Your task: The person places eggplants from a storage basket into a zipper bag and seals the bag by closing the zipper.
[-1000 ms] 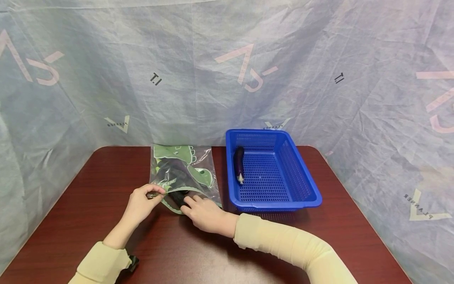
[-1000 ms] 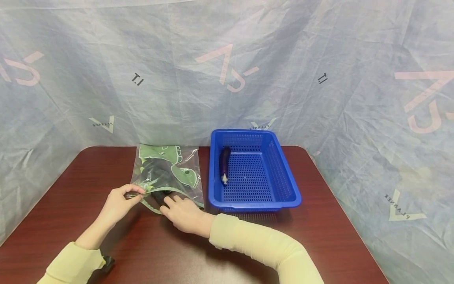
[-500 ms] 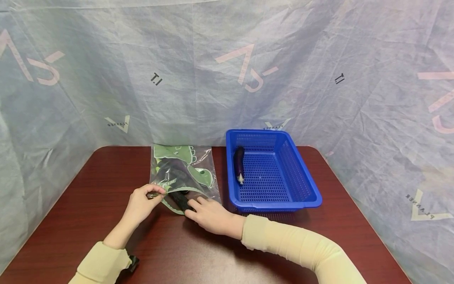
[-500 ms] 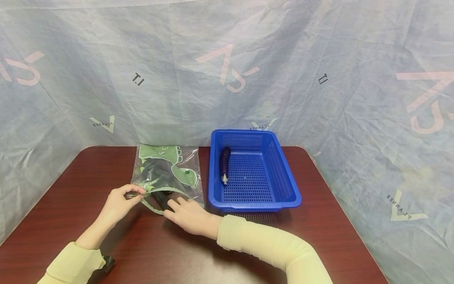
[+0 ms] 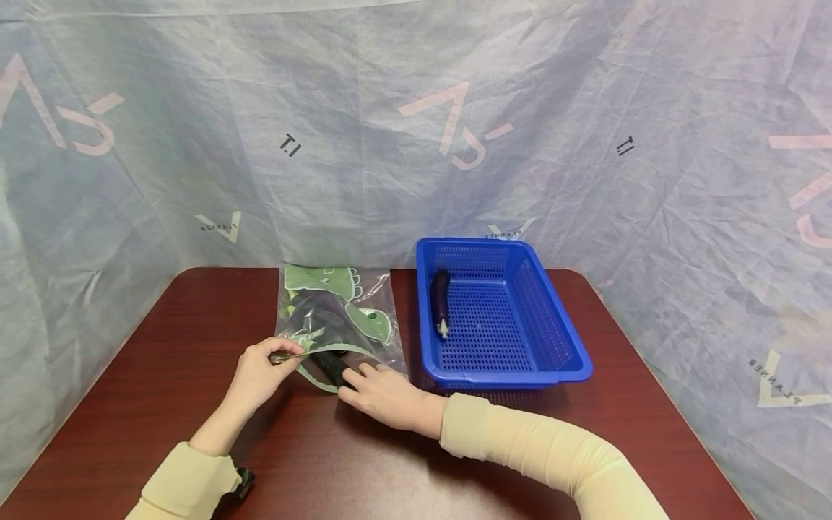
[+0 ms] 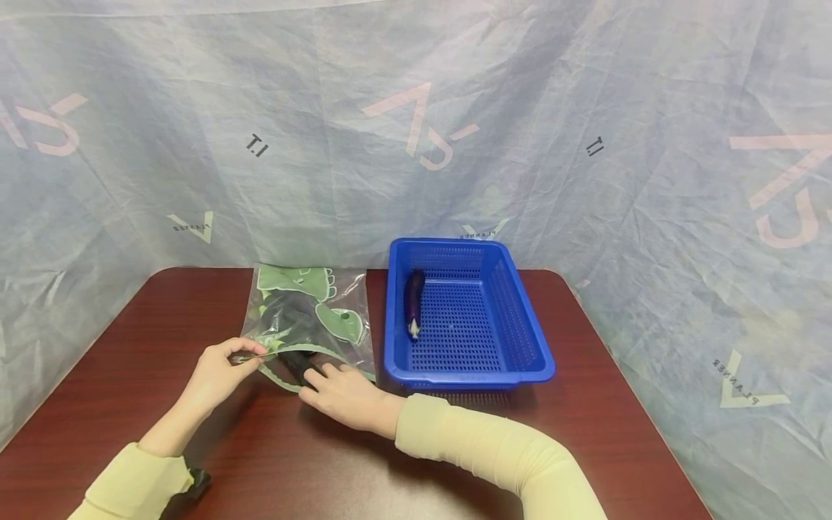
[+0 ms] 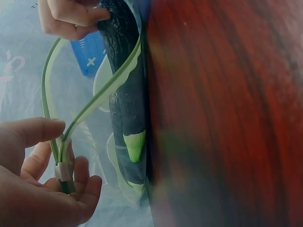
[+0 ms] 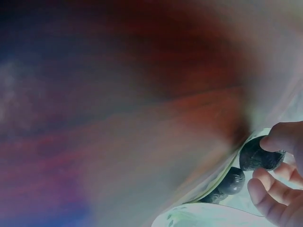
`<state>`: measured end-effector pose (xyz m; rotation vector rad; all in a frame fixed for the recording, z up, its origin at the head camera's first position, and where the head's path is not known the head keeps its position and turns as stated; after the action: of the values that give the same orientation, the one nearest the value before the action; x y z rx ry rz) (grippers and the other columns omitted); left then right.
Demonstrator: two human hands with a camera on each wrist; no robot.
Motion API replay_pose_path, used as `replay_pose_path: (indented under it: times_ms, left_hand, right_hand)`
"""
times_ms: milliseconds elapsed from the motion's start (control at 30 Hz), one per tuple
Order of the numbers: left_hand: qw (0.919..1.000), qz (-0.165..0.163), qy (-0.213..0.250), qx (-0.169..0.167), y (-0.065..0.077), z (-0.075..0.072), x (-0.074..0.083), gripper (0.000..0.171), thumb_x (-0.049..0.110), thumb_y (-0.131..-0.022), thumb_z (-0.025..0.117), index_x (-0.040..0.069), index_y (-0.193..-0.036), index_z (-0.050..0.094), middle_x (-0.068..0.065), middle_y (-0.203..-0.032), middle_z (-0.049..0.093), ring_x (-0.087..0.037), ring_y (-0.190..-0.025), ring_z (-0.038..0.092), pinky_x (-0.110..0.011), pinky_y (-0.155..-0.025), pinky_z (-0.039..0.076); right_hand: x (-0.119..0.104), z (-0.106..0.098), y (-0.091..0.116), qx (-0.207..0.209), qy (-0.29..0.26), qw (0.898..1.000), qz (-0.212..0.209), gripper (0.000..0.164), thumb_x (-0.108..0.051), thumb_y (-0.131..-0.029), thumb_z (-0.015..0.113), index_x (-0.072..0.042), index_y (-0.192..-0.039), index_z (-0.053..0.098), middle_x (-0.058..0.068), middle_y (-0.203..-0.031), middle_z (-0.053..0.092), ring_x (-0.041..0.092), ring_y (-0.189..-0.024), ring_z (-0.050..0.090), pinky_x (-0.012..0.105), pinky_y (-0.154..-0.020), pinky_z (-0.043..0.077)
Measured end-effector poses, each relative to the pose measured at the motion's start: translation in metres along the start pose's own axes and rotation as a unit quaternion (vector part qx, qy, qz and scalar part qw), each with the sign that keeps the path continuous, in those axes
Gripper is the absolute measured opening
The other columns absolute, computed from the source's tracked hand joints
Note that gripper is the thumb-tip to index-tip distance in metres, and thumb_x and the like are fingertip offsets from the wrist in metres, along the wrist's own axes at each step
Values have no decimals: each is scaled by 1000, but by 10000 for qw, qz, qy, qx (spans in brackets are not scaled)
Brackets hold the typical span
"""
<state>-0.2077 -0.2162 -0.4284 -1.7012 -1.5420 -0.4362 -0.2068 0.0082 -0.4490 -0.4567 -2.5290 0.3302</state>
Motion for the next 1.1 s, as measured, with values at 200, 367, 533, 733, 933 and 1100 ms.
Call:
replay_pose_path:
  times_ms: [200, 367, 533, 733, 933, 1100]
  left_hand:
    - [10000, 39, 26, 18, 0, -1, 2, 10, 4, -77, 73, 12, -84, 71, -4, -88, 70, -6, -75, 59, -21, -65, 45]
    - [10000, 71, 23, 6, -1, -1, 2, 11, 4, -77, 73, 12, -84, 71, -5, -88, 70, -6, -75, 59, -22, -65, 45]
    - [10000, -2, -35, -48, -1, 0, 0, 11, 4, -77, 73, 12, -85, 71, -4, -89, 70, -8, -76, 59, -23, -66, 46]
    - [9999, -51, -59, -78, -2, 1, -1, 11, 4, -78, 72, 12, -86, 71, -4, -90, 70, -10, -76, 59, -24, -65, 45]
    - [9999, -60, -35, -84, -1, 1, 0, 11, 4, -78, 72, 12, -86, 70, -5, -90, 69, -10, -75, 58, -23, -64, 44]
    - [9999, -41, -30, -88, -1, 1, 1, 12, 4, -77, 72, 12, -86, 71, -5, -90, 69, -9, -75, 58, -23, -64, 45]
  right_hand:
    - [0, -2, -6, 23, -146, 9999, 44, 6, -24, -92, 51, -18, -94, 53, -3, -101, 52, 15, -85, 52, 25, -60, 44]
    - [-1, -4, -12, 51, -194, 9998, 75, 9, -25, -89, 56, -18, -94, 54, -3, -101, 53, 15, -86, 52, 25, -61, 45]
    - [-2, -5, -18, -115, -244, 9996, 121, 12, -26, -88, 59, -18, -97, 55, -3, -102, 52, 15, -88, 53, 25, -64, 46]
    - [-4, -1, -24, -151, -119, 9997, 123, 8, -24, -90, 57, -19, -96, 55, -2, -103, 52, 15, -94, 54, 24, -64, 47]
    - [-1, 1, -32, -149, 81, 9997, 159, 6, -24, -91, 56, -19, -94, 56, -2, -100, 53, 14, -88, 54, 23, -63, 47]
    - [2, 5, -37, -282, 251, 9990, 256, 7, -25, -89, 57, -20, -95, 57, -3, -100, 53, 13, -81, 55, 23, -60, 48]
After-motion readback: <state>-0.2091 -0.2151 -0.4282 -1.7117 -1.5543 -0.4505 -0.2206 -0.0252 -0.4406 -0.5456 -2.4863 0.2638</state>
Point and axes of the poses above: each hand's wrist, its own y-axis away from the middle knuckle, its own z-axis out of the palm, x = y × z, the point moved 2 cm from there along -y, towards the middle knuckle
